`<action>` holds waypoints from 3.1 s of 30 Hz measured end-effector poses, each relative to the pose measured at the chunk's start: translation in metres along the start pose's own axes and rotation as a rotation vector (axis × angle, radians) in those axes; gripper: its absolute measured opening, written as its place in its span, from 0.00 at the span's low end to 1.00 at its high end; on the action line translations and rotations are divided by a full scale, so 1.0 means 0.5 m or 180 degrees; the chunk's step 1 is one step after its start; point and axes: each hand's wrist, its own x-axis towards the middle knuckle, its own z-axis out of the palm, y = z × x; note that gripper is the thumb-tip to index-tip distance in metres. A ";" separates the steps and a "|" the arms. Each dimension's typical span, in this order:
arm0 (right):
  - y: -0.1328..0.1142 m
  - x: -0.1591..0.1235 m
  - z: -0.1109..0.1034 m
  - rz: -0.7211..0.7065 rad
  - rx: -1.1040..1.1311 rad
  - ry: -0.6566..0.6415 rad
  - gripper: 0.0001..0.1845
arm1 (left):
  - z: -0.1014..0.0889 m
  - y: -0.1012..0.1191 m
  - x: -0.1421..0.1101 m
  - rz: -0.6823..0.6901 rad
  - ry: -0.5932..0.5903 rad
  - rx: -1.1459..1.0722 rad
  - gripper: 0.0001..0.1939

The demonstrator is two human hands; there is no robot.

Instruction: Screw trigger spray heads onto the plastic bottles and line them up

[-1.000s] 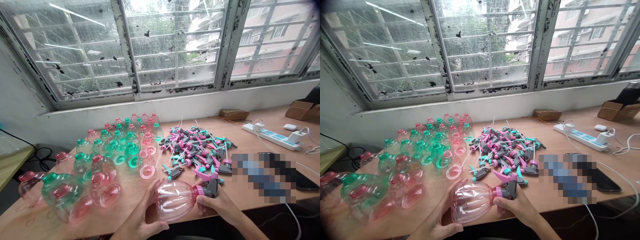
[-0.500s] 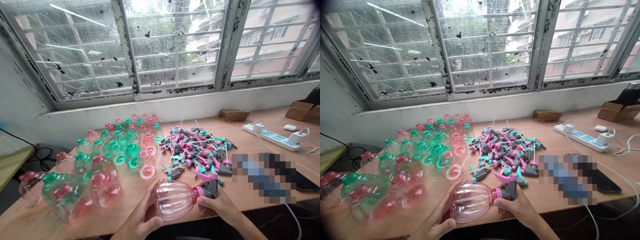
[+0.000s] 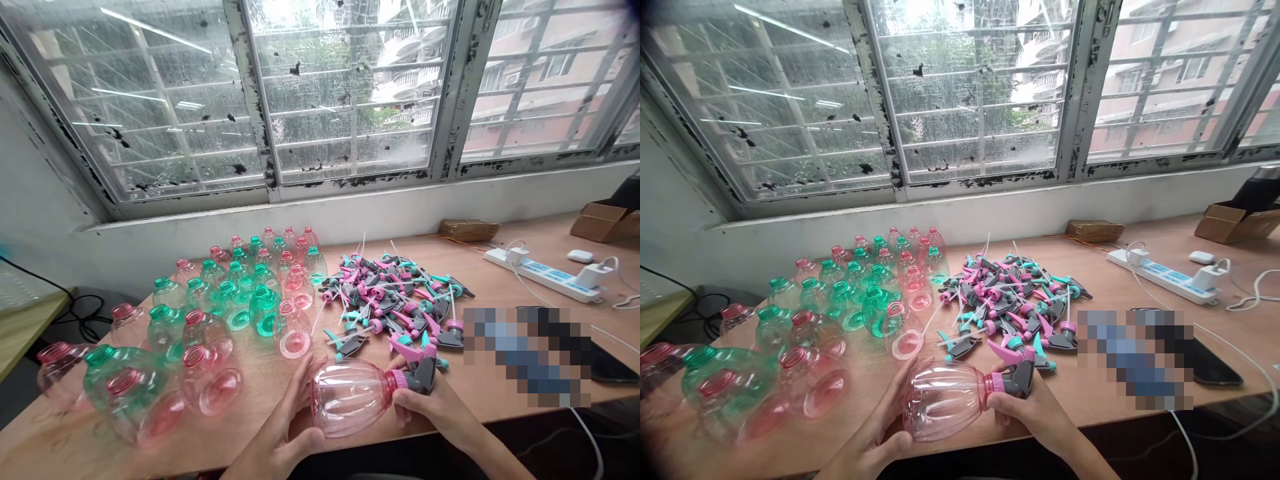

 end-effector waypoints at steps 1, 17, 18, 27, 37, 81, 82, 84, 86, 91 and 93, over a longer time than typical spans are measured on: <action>0.001 0.000 0.000 0.0002 0.0029 0.0023 0.23 | 0.000 0.003 0.000 -0.0013 -0.0020 0.0003 0.44; 0.032 -0.001 -0.012 0.0061 -0.0017 0.0422 0.26 | 0.000 -0.001 0.004 0.0061 -0.0042 0.0053 0.43; 0.031 -0.002 -0.012 0.0073 0.0007 0.0371 0.26 | 0.001 0.003 0.006 0.0050 -0.0083 0.0009 0.44; -0.016 -0.004 0.005 0.0100 0.0293 -0.0097 0.22 | -0.008 -0.016 0.000 0.0135 -0.0024 0.0475 0.42; -0.006 0.000 0.003 0.0059 0.0087 -0.0073 0.23 | -0.002 0.001 0.007 0.0045 -0.0073 0.0061 0.44; 0.005 -0.014 0.019 -0.0385 -0.0597 0.0478 0.20 | 0.000 0.008 0.005 0.0210 0.0114 -0.0290 0.51; 0.002 -0.014 0.020 -0.0355 -0.0649 0.0440 0.20 | 0.001 0.007 0.005 0.0157 0.0145 -0.0213 0.51; -0.001 -0.017 0.026 -0.0043 -0.0460 0.0335 0.21 | 0.004 0.002 0.007 0.0099 0.0172 -0.0083 0.53; 0.000 -0.021 0.033 0.0286 -0.0194 0.0313 0.26 | 0.007 -0.007 0.009 0.0145 0.0173 0.0100 0.51; 0.006 -0.023 0.036 0.0249 -0.0080 0.0195 0.28 | 0.011 -0.017 0.006 0.0303 0.0280 0.0175 0.56; 0.000 -0.022 0.035 -0.0227 -0.0282 0.0219 0.25 | 0.009 -0.013 0.002 0.0331 0.0403 0.0150 0.63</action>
